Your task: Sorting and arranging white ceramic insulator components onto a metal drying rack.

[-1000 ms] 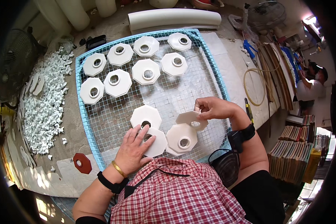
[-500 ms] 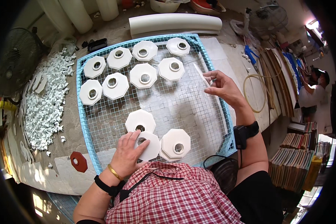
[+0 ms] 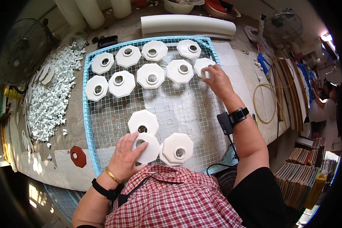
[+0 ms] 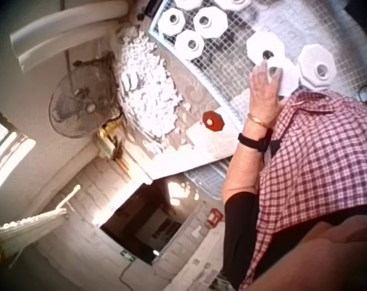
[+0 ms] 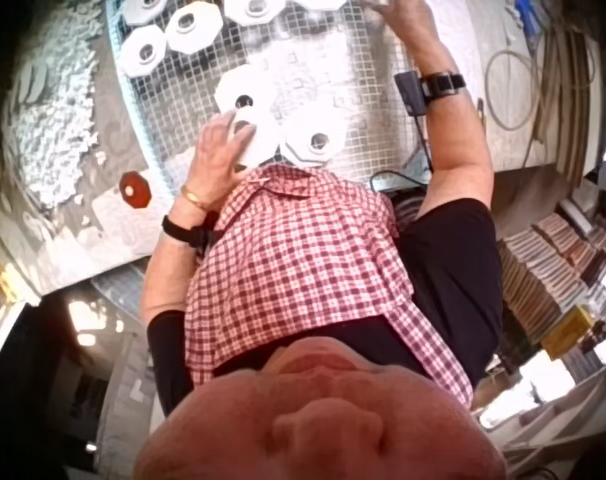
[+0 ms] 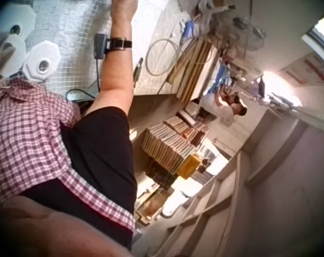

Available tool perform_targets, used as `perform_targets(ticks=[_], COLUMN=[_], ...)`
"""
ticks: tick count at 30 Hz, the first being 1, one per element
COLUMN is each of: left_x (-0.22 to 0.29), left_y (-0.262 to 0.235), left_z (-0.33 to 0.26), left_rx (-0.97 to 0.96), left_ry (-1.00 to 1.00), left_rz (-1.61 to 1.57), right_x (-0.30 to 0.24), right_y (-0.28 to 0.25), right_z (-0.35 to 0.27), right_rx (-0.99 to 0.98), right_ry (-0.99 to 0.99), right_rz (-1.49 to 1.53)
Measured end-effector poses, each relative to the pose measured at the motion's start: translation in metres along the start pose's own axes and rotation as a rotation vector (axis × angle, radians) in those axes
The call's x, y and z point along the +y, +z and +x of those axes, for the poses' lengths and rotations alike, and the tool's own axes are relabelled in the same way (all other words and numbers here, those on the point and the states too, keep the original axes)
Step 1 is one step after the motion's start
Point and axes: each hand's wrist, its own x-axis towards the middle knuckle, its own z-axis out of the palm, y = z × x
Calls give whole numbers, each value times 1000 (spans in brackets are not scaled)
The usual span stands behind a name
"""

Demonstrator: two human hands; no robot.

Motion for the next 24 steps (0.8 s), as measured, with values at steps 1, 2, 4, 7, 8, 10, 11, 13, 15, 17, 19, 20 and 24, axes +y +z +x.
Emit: perform_targets(ticks=[1,2,4,7,8,10,11,13,15,17,19,20,24], left_x=[1,2,6,11,11,15,17,17,12,6,2,1,1], left_y=[-1,-3,-6,-9,-9,-10,-10,-12,-15,-19,-13,-11,-10], left_z=[-1,-2,-4,-6,-6,-8,-9,-12,-9,-8,-14,-15,-19], left_rx=[12,25,31,50,62,65,66,94,121,194,214,246,290], left_ry=[1,1,-7,-14,-12,-14,-13,-10,-14,-8,-19,9,-33], left_rz=[-5,-10,-15,-24,-28,-35,-43,-43,-38,-41,-75,-115,-203], right_x=[0,1,2,10,10,12,12,8,1,-23,-67,-85,-151], right_y=[-1,-2,-3,-3,-3,-3,-3,0,-5,-13,-14,-9,5], right_z=[-1,-1,-1,3,3,2,0,-2,-3,-11,-31,-42,-88], right_rx=[-18,-18,-27,-23,-23,-43,-48,-41,57,124,-103,-297,-931], right_ry=[13,11,-11,-45,-47,-41,-42,-74,-62,-47,42,52,171], right_rz=[11,11,30,67,67,62,62,45,49,121,311,527,1097])
